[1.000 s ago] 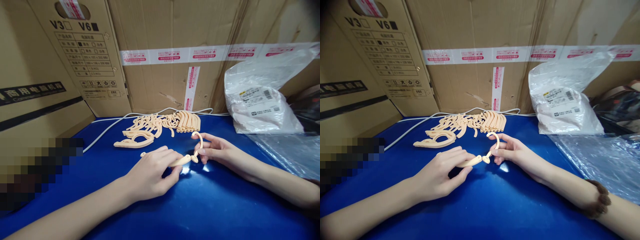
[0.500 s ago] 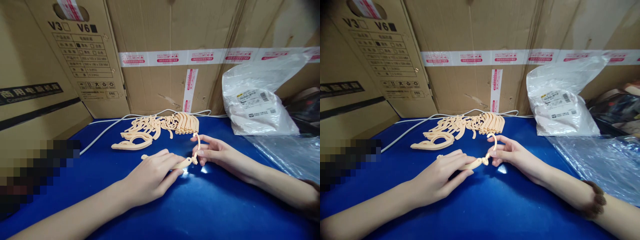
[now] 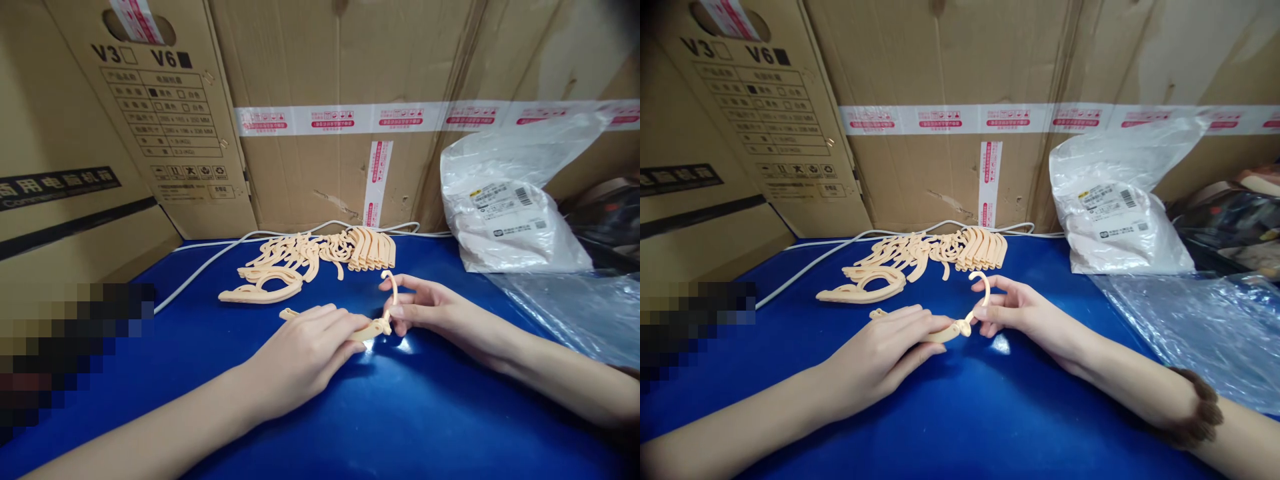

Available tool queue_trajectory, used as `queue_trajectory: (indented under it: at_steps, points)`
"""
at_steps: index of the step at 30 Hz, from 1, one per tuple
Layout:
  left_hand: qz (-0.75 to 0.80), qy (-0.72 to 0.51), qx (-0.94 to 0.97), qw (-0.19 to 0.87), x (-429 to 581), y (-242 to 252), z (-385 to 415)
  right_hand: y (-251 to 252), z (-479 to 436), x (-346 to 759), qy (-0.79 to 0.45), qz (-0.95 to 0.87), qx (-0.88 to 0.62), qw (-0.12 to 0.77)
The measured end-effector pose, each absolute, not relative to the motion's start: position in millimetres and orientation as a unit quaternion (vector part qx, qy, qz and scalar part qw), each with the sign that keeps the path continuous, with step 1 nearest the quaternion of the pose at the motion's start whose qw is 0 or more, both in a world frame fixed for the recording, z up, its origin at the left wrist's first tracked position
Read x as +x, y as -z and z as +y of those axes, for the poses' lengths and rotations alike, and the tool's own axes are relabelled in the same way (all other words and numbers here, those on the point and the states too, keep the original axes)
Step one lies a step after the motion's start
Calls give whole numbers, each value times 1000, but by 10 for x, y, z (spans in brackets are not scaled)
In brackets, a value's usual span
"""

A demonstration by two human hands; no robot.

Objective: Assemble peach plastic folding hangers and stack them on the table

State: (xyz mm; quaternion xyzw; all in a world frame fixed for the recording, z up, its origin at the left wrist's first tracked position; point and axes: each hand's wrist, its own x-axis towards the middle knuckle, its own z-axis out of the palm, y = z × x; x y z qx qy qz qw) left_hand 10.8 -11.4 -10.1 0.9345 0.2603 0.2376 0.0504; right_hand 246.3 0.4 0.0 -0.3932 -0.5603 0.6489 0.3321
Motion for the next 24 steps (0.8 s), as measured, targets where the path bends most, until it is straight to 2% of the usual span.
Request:
queue_trajectory:
  at_steps: [12, 24]
  points:
    - [237, -234, 942, -43, 82, 124, -60, -50, -12, 2411, -626, -559, -425, 339]
    - [222, -218, 946, -88, 70, 147, -30, -9, -18, 2375, -603, -560, -439, 360]
